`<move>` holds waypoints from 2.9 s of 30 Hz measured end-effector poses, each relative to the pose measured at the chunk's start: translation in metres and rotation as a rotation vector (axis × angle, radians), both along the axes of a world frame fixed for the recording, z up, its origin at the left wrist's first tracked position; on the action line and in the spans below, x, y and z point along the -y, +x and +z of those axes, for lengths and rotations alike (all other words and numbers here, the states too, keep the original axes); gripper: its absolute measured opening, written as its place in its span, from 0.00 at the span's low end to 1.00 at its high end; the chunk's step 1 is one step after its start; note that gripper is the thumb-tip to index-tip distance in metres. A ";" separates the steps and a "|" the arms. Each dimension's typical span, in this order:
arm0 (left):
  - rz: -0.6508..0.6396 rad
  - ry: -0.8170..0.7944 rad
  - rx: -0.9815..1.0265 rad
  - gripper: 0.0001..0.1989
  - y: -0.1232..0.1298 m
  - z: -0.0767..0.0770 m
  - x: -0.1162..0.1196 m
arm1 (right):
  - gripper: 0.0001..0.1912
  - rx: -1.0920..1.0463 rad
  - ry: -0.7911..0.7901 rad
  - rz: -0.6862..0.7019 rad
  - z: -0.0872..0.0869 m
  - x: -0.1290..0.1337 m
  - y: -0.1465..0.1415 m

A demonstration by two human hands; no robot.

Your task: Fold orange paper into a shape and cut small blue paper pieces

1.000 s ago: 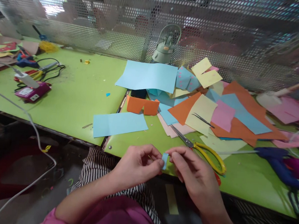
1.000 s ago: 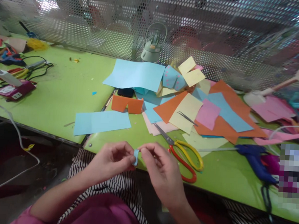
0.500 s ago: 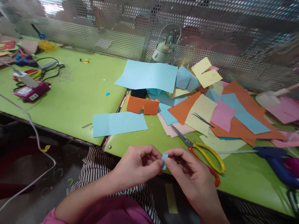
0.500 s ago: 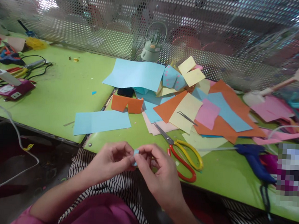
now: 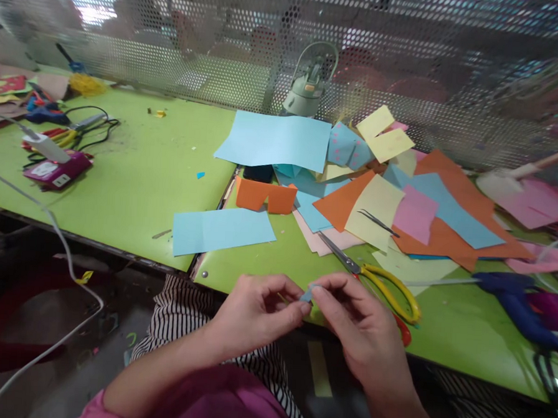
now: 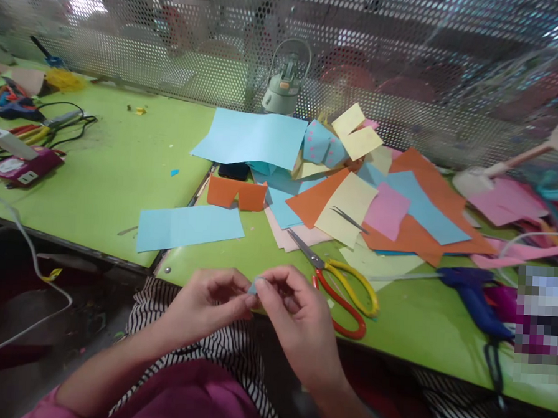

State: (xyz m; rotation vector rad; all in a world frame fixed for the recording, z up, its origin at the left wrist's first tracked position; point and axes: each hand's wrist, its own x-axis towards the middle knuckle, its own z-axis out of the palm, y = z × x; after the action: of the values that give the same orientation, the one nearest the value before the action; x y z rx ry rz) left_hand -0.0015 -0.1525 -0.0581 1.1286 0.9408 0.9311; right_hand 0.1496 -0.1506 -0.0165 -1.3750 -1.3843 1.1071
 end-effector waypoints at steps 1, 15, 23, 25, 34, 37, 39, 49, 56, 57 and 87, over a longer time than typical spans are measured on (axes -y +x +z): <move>0.005 -0.007 0.011 0.12 0.000 -0.001 0.000 | 0.11 -0.017 -0.003 0.005 -0.002 -0.001 0.001; -0.028 -0.342 0.322 0.22 0.000 0.001 -0.004 | 0.17 -0.321 -0.167 -0.042 -0.015 -0.007 0.001; -0.070 -0.341 0.289 0.20 -0.005 0.004 -0.005 | 0.17 -0.222 -0.195 0.046 -0.009 -0.008 0.004; -0.080 -0.339 0.302 0.19 -0.005 0.002 -0.005 | 0.17 -0.218 -0.204 0.051 -0.009 -0.009 0.005; -0.085 -0.390 0.466 0.15 -0.006 -0.002 -0.008 | 0.18 -0.194 -0.196 0.096 -0.015 -0.007 0.008; -0.115 -0.406 0.498 0.14 -0.007 -0.003 -0.009 | 0.17 -0.174 -0.166 0.097 -0.013 -0.005 0.009; -0.108 -0.396 0.486 0.14 -0.007 -0.002 -0.009 | 0.15 -0.149 -0.130 0.087 -0.010 -0.005 0.008; 0.060 -0.235 0.235 0.17 0.002 0.002 -0.002 | 0.10 -0.120 0.028 0.034 -0.019 -0.006 0.006; 0.044 -0.246 0.304 0.13 -0.001 0.005 -0.003 | 0.12 -0.258 0.033 -0.049 -0.026 -0.003 0.008; 0.000 -0.291 0.356 0.13 -0.003 0.005 -0.005 | 0.13 -0.260 0.014 -0.051 -0.025 -0.003 0.008; 0.094 -0.135 0.198 0.10 -0.003 0.005 -0.004 | 0.14 -0.226 -0.210 0.115 -0.023 -0.001 0.008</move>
State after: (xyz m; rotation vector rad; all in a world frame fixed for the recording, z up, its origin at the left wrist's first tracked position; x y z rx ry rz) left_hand -0.0043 -0.1485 -0.0528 0.8680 0.8859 1.0200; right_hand 0.1575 -0.1492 -0.0399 -1.2811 -1.2213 1.4709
